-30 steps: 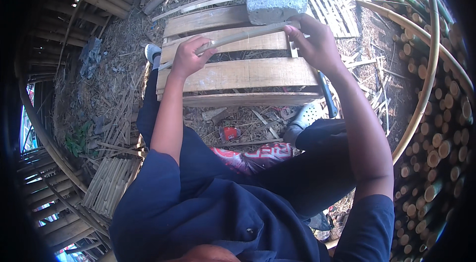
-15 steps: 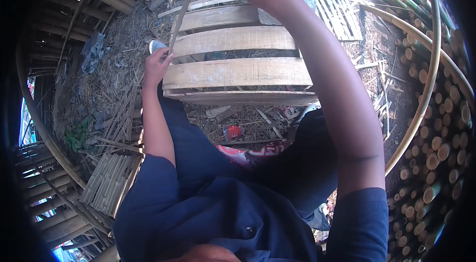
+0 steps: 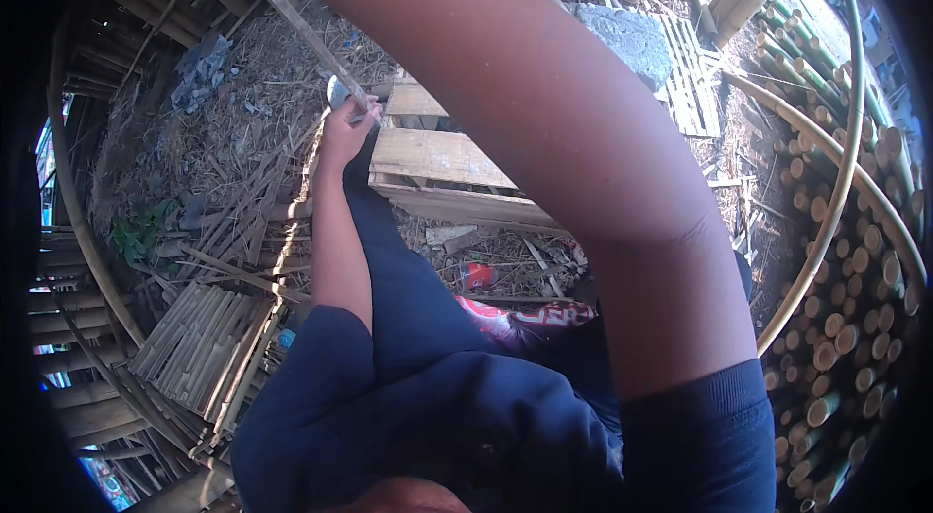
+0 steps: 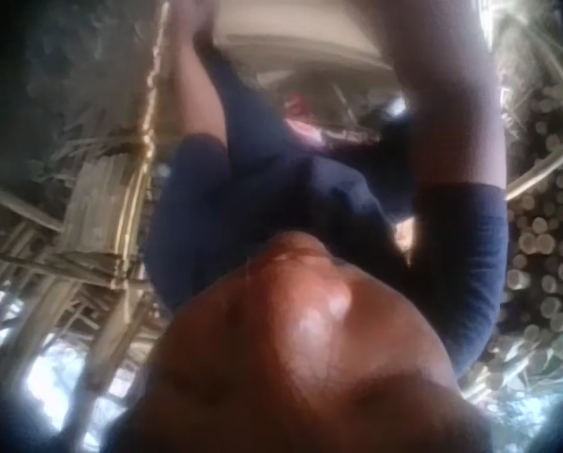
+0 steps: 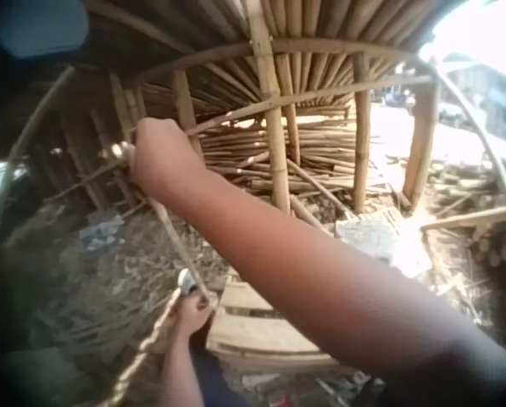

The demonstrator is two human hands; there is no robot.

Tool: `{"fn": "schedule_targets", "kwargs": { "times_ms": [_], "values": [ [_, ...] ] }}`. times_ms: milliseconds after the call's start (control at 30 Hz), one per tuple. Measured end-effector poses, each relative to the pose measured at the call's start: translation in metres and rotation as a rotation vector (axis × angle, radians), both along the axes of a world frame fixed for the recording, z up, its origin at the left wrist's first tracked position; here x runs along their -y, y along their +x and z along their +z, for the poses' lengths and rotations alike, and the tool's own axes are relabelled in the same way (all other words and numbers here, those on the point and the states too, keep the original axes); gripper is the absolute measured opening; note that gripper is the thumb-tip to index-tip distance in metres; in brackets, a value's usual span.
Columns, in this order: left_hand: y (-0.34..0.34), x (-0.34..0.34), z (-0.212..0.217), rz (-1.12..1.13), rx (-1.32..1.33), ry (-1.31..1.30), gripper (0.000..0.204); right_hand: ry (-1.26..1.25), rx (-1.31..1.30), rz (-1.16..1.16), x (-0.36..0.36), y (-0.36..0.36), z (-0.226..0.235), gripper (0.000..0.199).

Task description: The person assembles a wooden box by hammering small wooden strips onto a larger wooden pallet frame, using a hammer to drive in nails and handling the wooden strips one at a time.

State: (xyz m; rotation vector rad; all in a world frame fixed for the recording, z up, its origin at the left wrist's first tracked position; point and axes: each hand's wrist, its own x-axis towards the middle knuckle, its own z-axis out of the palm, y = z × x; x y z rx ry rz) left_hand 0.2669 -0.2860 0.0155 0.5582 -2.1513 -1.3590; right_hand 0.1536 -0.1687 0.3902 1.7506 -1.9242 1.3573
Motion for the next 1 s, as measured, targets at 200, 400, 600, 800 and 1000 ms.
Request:
{"fn": "schedule_targets", "kwargs": {
  "times_ms": [200,400,600,800,1000],
  "values": [
    [0.028,0.014,-0.003,0.022,-0.154,0.033,0.016,-0.254,-0.262,0.245,0.094,0.091,-0.025,0.027],
    [0.039,0.019,-0.001,0.262,-0.152,-0.121,0.023,0.114,-0.486,0.205,0.144,0.172,-0.026,0.029],
    [0.054,0.024,-0.001,0.118,-0.316,0.033,0.024,0.211,-1.119,-0.065,0.107,0.149,0.004,0.03],
    [0.046,0.02,-0.008,0.04,-0.145,-0.019,0.031,0.155,0.234,-0.179,-0.032,0.02,-0.025,0.03],
    [0.034,0.008,0.002,-0.048,-0.041,-0.161,0.04,0.367,0.678,-0.33,-0.218,-0.127,-0.127,0.032]
  ]
}}
